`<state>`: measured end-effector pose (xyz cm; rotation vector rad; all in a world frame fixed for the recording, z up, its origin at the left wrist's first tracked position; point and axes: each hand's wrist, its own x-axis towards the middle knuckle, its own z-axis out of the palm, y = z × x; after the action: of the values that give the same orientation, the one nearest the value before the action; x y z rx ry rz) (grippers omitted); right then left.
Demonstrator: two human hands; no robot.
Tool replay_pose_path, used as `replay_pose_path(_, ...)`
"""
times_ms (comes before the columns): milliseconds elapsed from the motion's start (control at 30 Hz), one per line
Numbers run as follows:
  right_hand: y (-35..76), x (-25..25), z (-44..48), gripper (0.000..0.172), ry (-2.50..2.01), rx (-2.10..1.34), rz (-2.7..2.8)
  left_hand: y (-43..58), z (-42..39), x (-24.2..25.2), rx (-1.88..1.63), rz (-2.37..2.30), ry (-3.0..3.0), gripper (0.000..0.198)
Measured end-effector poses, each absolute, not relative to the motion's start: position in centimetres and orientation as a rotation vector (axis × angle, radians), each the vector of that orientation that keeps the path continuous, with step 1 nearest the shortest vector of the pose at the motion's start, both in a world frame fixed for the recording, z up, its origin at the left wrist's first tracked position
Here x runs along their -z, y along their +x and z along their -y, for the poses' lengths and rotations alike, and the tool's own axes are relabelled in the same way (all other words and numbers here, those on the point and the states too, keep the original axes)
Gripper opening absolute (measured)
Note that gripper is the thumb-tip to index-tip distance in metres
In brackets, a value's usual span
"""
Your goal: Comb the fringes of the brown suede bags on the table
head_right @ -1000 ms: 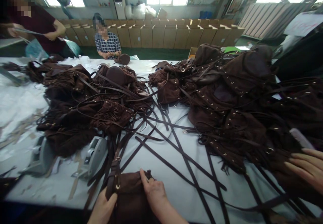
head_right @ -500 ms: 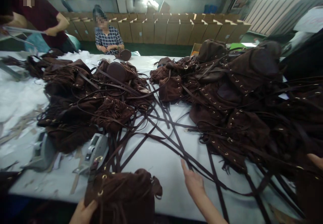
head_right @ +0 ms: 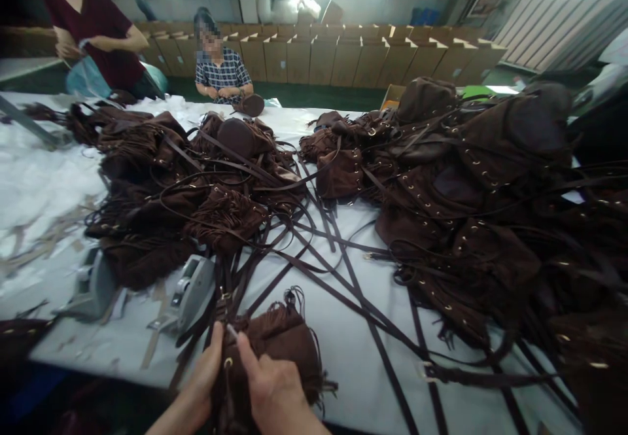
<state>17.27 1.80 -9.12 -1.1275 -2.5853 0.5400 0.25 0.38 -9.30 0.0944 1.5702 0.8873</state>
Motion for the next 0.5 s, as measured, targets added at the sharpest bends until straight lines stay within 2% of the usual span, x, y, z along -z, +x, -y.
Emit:
replay_pose_path(100, 18.3, 11.1, -3.5, 0.078, -1.302, -0.267, 2.833, 0.9, 0.0, 8.0, -0.867, -1.553, 0.146, 0.066)
replay_pose_path(200, 20.8, 12.7, -6.0, 0.075, -1.675, -0.279, 2.827, 1.5, 0.2, 7.2, -0.853, -1.564, 0.262, 0.073)
replay_pose_path(300, 23.2, 13.6, -8.0, 0.061, -1.824, -0.577, 2.59, 1.9, 0.4, 7.0, -0.79, -1.644, 0.351, 0.071)
replay_pose_path(400, 25.7, 13.6, -9.8, 0.047, -1.941, -1.154, 1.843, 1.3, 0.4, 7.1, -0.754, -1.639, 0.322, 0.067)
replay_pose_path(500, 28.1, 12.1, -10.9, 0.061, -2.001, -1.303, 1.258, -0.2, 0.2, 7.4, -0.808, -1.605, 0.142, 0.061)
